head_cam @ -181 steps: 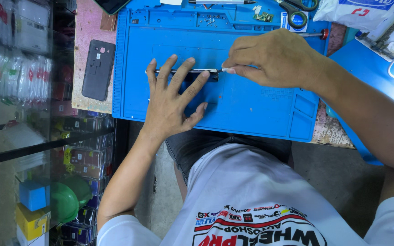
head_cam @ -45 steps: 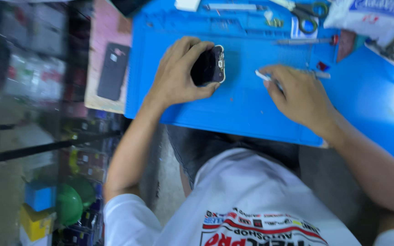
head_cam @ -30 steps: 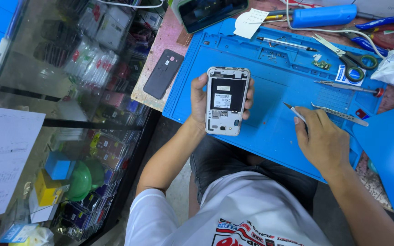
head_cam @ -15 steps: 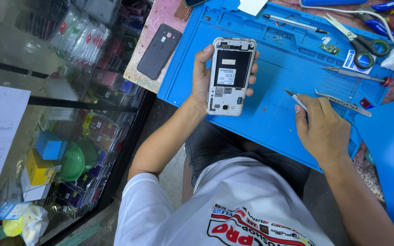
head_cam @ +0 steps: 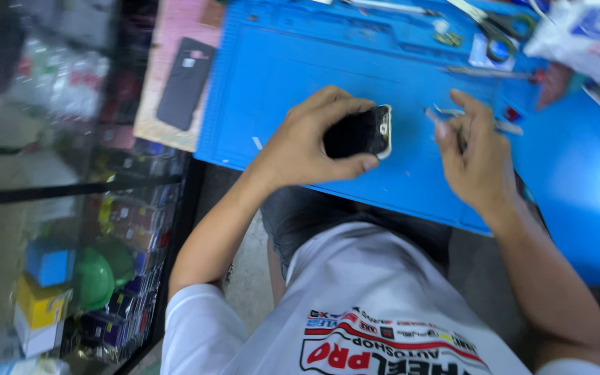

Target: The person removes screws from a mobile phone using a screwdriver and pries the internal frame from the screen assembly with a tool. They then separate the motherboard and internal components from the chassis by hand and with tweezers.

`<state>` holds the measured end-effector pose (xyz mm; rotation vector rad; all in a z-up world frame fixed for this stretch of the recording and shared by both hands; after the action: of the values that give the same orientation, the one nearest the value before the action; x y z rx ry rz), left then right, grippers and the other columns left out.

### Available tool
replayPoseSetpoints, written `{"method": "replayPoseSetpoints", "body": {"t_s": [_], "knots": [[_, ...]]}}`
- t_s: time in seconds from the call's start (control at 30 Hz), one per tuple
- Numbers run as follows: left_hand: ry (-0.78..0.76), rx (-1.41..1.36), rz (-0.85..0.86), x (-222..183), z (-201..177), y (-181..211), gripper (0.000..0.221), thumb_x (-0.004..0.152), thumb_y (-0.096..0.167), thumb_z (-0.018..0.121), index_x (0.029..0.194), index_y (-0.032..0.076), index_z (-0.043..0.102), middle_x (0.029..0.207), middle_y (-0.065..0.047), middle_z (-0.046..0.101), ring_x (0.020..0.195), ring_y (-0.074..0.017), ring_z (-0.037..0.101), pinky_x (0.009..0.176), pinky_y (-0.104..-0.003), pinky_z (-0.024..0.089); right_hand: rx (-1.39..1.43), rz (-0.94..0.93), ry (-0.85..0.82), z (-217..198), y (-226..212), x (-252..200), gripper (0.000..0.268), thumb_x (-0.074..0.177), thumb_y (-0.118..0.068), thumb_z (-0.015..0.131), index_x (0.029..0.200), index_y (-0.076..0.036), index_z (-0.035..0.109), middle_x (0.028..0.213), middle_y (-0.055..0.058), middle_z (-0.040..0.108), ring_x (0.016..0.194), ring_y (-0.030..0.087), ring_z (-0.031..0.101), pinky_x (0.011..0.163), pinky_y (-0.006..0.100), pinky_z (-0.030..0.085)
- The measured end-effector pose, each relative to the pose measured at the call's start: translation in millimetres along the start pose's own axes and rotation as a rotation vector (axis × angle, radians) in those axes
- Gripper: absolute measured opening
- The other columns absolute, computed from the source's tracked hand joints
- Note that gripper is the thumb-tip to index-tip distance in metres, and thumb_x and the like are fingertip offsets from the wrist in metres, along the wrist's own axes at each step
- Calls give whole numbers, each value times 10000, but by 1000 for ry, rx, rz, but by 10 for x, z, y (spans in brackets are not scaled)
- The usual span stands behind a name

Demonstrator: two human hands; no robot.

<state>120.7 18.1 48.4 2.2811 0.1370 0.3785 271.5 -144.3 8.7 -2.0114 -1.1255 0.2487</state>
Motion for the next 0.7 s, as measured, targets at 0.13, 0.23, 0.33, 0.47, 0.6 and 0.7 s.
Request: {"method": "replayPoseSetpoints", "body": {"t_s": [0.13, 0.23, 0.33, 0.47, 0.6, 0.7], "knots": [[-117, 312, 81, 149, 475, 206, 830, 799, 461, 905, 1409, 25, 550, 1281, -164, 601, 1159, -347, 592, 1013, -496, 480, 74, 70, -65, -260, 128, -26, 202, 1130, -147, 634, 1304, -49, 661, 926, 110, 729, 725, 154, 665, 621, 335, 501], [-120, 395, 140, 261, 550, 263, 898, 780, 470, 898, 1453, 9, 521, 1319, -190, 569, 1240, -362, 538, 1096, -556, 370, -4, 1, -113, -396, -10, -125, 224, 1091, -148, 650, 1286, -38, 666, 970, 128, 719, 745, 164, 691, 633, 299, 534], [-110, 396, 127, 151, 390, 175, 940, 748, 448, 894, 1478, 4, 500, 1344, -213, 547, 1283, -383, 501, 1124, -576, 316, -84, 89, -222, -350, 10, -306, 229, 1035, -153, 652, 1234, -53, 703, 949, 133, 724, 624, 190, 662, 553, 319, 501], [-154, 390, 95, 31, 278, 43, 899, 758, 380, 882, 1480, 13, 493, 1398, -196, 545, 1311, -389, 493, 1145, -542, 334, -162, 165, -299, -219, 57, -392, 248, 1025, -187, 644, 1236, -84, 720, 871, 120, 724, 589, 225, 646, 570, 362, 494], [-178, 394, 116, 15, 349, 67, 871, 773, 347, 875, 1488, 13, 508, 1406, -176, 548, 1327, -371, 502, 1173, -538, 324, -81, 117, -264, -177, 25, -360, 276, 1016, -184, 640, 1262, -65, 677, 976, 117, 719, 665, 225, 667, 602, 355, 522], [-149, 365, 125, 87, 350, 111, 884, 778, 412, 888, 1456, -16, 516, 1371, -194, 548, 1276, -392, 499, 1134, -528, 349, -180, -23, -200, -219, -84, -291, 222, 1054, -178, 632, 1255, -93, 674, 1004, 96, 722, 775, 256, 693, 661, 384, 541]]}}
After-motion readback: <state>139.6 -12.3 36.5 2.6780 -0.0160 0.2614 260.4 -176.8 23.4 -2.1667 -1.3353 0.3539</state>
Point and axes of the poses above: each hand's wrist, its own x-axis towards the middle knuckle, its own z-axis out of the palm, y = z × x, the point moved 10 cm from there along x, towards the middle knuckle
